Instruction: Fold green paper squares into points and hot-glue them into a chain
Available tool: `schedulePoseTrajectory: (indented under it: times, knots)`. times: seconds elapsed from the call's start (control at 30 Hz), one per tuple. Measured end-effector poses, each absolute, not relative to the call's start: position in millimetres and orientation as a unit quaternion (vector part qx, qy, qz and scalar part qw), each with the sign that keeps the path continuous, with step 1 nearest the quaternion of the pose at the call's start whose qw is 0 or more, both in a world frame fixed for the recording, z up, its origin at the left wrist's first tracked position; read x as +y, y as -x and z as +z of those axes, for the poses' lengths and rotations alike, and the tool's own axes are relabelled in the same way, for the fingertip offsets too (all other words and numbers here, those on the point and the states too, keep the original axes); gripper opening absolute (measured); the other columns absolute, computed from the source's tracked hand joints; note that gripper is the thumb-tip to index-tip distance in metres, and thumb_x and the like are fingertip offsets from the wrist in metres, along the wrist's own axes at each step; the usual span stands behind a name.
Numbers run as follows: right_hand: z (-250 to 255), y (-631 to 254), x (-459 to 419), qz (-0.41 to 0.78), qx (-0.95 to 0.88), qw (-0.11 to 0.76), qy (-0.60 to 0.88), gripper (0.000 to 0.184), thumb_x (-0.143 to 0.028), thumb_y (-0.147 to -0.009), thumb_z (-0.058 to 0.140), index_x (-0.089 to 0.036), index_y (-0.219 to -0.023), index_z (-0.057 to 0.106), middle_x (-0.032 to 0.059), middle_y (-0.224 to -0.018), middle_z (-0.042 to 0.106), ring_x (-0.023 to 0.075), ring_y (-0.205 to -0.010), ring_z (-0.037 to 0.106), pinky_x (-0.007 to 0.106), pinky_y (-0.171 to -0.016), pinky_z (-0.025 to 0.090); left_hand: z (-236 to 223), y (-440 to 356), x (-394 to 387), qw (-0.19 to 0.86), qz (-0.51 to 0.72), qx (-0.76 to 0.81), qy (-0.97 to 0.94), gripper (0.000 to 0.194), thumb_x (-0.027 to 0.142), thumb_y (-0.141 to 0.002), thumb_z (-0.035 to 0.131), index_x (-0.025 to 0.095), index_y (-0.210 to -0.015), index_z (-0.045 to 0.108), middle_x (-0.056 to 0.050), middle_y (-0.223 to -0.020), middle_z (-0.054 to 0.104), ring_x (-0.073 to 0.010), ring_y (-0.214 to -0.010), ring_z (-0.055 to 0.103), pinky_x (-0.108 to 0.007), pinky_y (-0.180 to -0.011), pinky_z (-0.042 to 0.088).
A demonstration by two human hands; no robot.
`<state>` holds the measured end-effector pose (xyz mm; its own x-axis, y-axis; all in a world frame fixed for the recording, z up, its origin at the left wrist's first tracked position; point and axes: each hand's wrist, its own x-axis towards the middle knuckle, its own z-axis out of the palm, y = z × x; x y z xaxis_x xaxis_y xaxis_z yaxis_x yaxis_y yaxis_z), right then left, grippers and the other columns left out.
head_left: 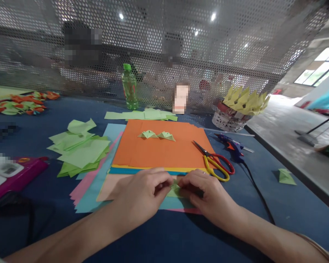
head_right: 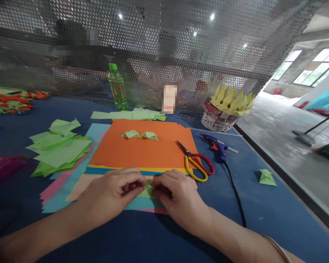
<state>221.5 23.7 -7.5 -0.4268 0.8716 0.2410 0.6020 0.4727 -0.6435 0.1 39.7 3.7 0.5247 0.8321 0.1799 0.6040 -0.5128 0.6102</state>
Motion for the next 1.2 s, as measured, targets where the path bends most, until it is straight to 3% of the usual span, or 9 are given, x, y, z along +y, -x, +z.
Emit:
schedulePoseTrajectory:
  times: [0.33,0.8,1.07,1.2]
  knots:
    - [-6,-221,25,0.206,-0.824,0.288,0.442,0.024,-0.005,-0.083,0.06,-0.022,-0.096,0.069,0.0012,-0.09,0.071,0.017,-0.082,0.063,0.029,-0.075,0.047,4,1,43,0.302,0.227,0.447,-0.811,0.016,0.019,-0.09,0.059,0.026,-0.095,0.071,0.005,-0.078,0.066,-0.0114,-0.066,0.059,-0.023,-0.06,0.038]
    - [-5,-221,23,0.161,-0.853,0.275,0.413,0.02,-0.003,-0.087,0.055,-0.021,-0.087,0.066,0.002,-0.088,0.07,0.0167,-0.081,0.061,0.029,-0.076,0.047,-1,3,46,0.302,0.226,0.439,-0.815,0.015,0.015,-0.089,0.056,0.023,-0.079,0.063,0.005,-0.081,0.063,-0.0108,-0.065,0.054,-0.022,-0.06,0.038]
    - [-3,-226,21,0.126,-0.885,0.248,0.373,0.03,-0.003,-0.091,0.046,-0.022,-0.096,0.068,0.0048,-0.099,0.071,0.0185,-0.089,0.061,0.031,-0.081,0.049,2,9,45,0.271,0.217,0.392,-0.852,0.016,0.015,-0.093,0.053,0.024,-0.086,0.065,0.001,-0.088,0.066,-0.0139,-0.075,0.061,-0.022,-0.066,0.045]
    - [-2,-226,22,0.116,-0.89,0.244,0.368,0.031,-0.001,-0.09,0.044,-0.021,-0.094,0.068,0.0053,-0.101,0.071,0.0181,-0.088,0.062,0.032,-0.083,0.051,1,10,43,0.234,0.217,0.361,-0.876,0.024,0.015,-0.097,0.049,0.028,-0.103,0.068,-0.001,-0.094,0.066,-0.0153,-0.081,0.064,-0.023,-0.074,0.048]
